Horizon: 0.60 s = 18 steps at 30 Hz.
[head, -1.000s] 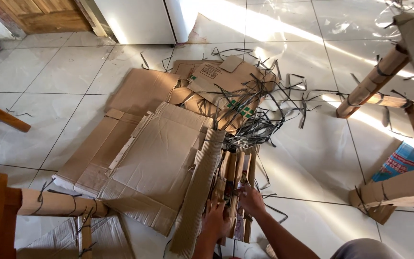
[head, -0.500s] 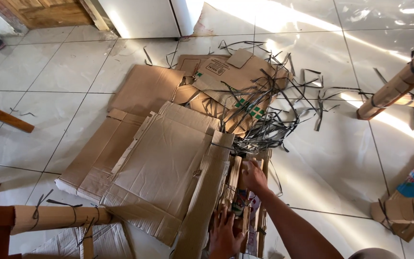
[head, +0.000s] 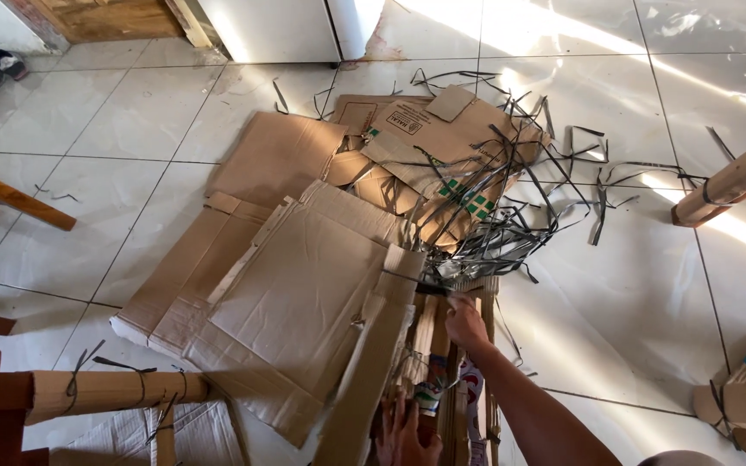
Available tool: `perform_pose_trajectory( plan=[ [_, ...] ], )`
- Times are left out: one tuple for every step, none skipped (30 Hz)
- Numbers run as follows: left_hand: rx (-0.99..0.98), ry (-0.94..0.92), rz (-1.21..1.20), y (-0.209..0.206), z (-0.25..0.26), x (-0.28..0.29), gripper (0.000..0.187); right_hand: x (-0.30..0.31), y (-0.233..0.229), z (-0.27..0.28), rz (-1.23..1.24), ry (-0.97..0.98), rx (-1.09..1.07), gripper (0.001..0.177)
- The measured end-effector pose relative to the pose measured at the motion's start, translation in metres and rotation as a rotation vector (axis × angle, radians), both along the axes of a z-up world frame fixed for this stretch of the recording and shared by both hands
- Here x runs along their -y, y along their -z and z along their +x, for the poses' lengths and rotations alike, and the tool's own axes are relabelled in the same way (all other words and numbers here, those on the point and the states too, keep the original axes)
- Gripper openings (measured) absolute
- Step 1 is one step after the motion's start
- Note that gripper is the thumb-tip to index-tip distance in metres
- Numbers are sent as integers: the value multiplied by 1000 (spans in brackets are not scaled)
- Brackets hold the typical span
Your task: Wrapping a wooden chair leg with cardboard and securing it with plastic ties
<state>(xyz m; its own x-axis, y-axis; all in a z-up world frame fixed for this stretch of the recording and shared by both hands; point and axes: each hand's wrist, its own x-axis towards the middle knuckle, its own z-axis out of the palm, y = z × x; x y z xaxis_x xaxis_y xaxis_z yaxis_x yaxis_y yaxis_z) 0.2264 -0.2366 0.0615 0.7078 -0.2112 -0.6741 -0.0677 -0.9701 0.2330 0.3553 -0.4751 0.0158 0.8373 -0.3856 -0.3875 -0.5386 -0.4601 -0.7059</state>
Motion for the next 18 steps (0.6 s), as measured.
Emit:
perform_pose_trajectory(
  plan=[
    [-1, 0, 0, 4, 0, -3, 77, 0, 9, -1, 0, 0, -1, 51],
    [13, 9, 12, 8, 1, -6, 77, 0, 18, -2, 7, -73, 13, 46],
    [28, 16, 26, 12, 2, -11, 77, -2, 27, -2, 15, -147, 27, 42],
    [28, 14, 27, 16, 2, -13, 77, -5, 11, -3, 15, -148, 27, 42],
    [77, 17, -31, 20, 1, -16, 74, -11, -3, -5, 7, -112, 31, 42],
    [126, 20, -89, 24, -1, -20, 71, -16, -18, -8, -1, -76, 36, 44],
    [126, 17, -86, 17, -1, -20, 71, -19, -22, -6, 2, -80, 36, 44],
    [96, 5, -85, 11, -1, -19, 70, -23, -26, -4, -45, -69, 48, 45],
    [67, -6, -84, 4, 0, -18, 68, -25, -31, -2, -92, -56, 60, 47],
    [68, -9, -81, 10, -2, -20, 68, -27, -32, 1, -89, -59, 61, 47],
    [102, 20, -90, 17, -3, -23, 69, -30, -34, 5, -115, -91, 80, 53],
    [136, 49, -98, 24, -4, -25, 69, -32, -35, 8, -141, -123, 98, 62],
    [135, 44, -97, 19, -4, -24, 69, -35, -37, 11, -140, -129, 97, 62],
    [86, 31, -91, 14, -4, -23, 71, -37, -40, 13, -139, -139, 68, 62],
    [38, 18, -84, 10, -3, -22, 72, -41, -42, 16, -137, -149, 40, 62],
    [37, 12, -82, 14, -5, -24, 72, -43, -42, 17, -135, -155, 40, 62],
    [53, 20, -93, 18, -6, -26, 72, -45, -43, 19, -117, -184, -38, 68],
    [68, 28, -103, 21, -6, -28, 72, -47, -44, 21, -99, -213, -116, 76]
  ],
)
